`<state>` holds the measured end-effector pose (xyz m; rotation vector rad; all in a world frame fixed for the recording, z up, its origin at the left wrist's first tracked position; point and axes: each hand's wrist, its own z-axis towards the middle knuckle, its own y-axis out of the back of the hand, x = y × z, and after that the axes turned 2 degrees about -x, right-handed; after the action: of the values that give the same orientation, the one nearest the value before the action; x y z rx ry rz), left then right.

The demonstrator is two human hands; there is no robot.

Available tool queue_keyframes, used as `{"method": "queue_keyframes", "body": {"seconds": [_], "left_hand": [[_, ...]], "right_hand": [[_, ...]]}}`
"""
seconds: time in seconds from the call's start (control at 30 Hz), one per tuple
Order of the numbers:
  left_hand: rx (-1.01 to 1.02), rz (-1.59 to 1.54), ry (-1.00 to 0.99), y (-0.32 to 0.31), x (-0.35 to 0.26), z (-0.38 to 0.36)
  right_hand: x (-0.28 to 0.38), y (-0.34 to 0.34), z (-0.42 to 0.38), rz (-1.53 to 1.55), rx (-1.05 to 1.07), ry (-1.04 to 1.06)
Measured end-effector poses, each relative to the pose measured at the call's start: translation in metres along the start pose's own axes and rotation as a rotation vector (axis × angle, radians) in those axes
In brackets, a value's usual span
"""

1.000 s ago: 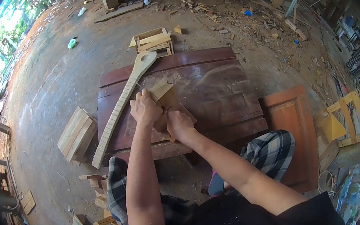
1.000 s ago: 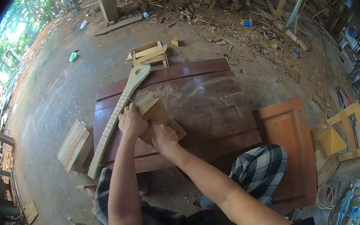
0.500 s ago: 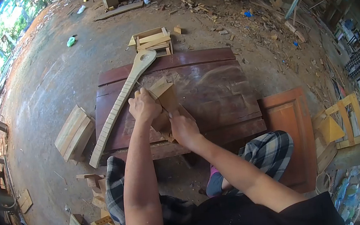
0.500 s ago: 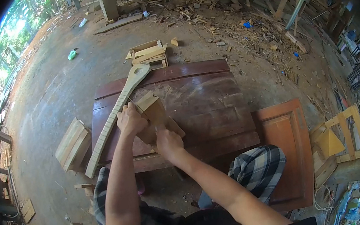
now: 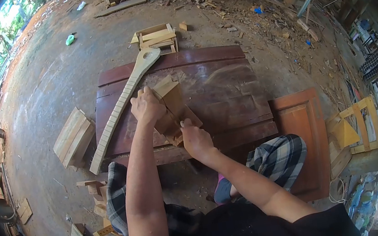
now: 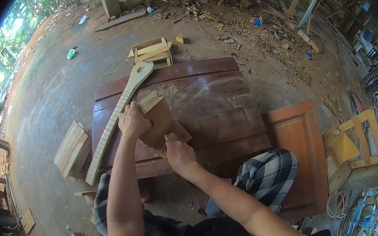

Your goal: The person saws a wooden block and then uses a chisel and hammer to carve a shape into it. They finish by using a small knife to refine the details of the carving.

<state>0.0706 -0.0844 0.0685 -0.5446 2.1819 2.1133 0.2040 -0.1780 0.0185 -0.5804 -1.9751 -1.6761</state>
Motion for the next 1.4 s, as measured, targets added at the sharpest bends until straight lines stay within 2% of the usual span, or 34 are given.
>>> {"method": "queue_keyframes", "body": {"seconds": [0.1, 0.23, 0.3, 0.4, 0.5, 0.57, 0.63, 0.7, 0.77, 0.8, 0.83, 0.87, 0.93, 0.97, 1.03, 1.13, 1.27, 1.4], "left_hand": [[0.000, -0.001, -0.036, -0.004, 0.004, 0.004], [-0.052, -0.005, -0.033, -0.005, 0.007, 0.002], [0.028, 0.019, 0.011, 0.000, 0.000, 0.002], [0.055, -0.015, 0.078, 0.002, 0.006, 0.011], [0.082, -0.017, 0.066, -0.002, 0.008, 0.022], [0.074, -0.015, 0.078, -0.006, 0.011, 0.026], [0.075, -0.050, 0.108, -0.007, 0.015, 0.029], [0.068, -0.075, 0.122, -0.005, 0.015, 0.031], [0.069, -0.024, 0.009, -0.003, 0.014, 0.026], [0.066, -0.027, 0.018, -0.005, 0.011, 0.019], [-0.040, -0.036, -0.020, -0.009, 0.005, 0.010], [-0.150, -0.042, -0.056, -0.012, -0.001, -0.001], [-0.213, -0.012, -0.117, -0.019, -0.007, -0.024], [-0.211, -0.014, -0.128, -0.018, -0.012, -0.040], [-0.239, -0.023, -0.168, -0.023, -0.018, -0.072], [-0.351, -0.057, -0.219, -0.049, -0.023, -0.117], [-0.389, -0.098, -0.249, -0.091, -0.021, -0.157], [-0.464, -0.075, -0.233, -0.119, -0.018, -0.162]], "right_hand": [[0.004, -0.009, 0.017, 0.004, -0.058, -0.028], [0.005, -0.024, 0.045, -0.011, -0.081, 0.072], [-0.003, -0.026, 0.039, 0.010, -0.095, 0.093], [-0.029, -0.031, -0.005, 0.033, -0.148, 0.082], [-0.057, -0.024, -0.059, -0.008, -0.141, 0.075], [-0.073, -0.014, -0.085, 0.006, -0.105, 0.060], [-0.087, -0.002, -0.117, -0.111, 0.045, -0.001], [-0.114, -0.004, -0.153, -0.064, 0.040, 0.035], [-0.127, 0.005, -0.163, -0.022, 0.044, 0.071], [-0.128, 0.012, -0.165, -0.035, 0.059, -0.022], [-0.127, 0.016, -0.164, -0.045, 0.076, -0.113], [-0.126, 0.019, -0.160, -0.045, 0.082, -0.100], [-0.122, 0.026, -0.147, 0.110, -0.155, 0.004], [-0.120, 0.029, -0.141, 0.112, -0.143, 0.020], [-0.117, 0.034, -0.130, 0.262, -0.284, 0.010], [-0.117, 0.042, -0.117, 0.344, -0.270, -0.025], [-0.128, 0.040, -0.110, 0.332, -0.203, -0.057], [-0.123, 0.034, -0.110, 0.271, -0.218, 0.056]]}}
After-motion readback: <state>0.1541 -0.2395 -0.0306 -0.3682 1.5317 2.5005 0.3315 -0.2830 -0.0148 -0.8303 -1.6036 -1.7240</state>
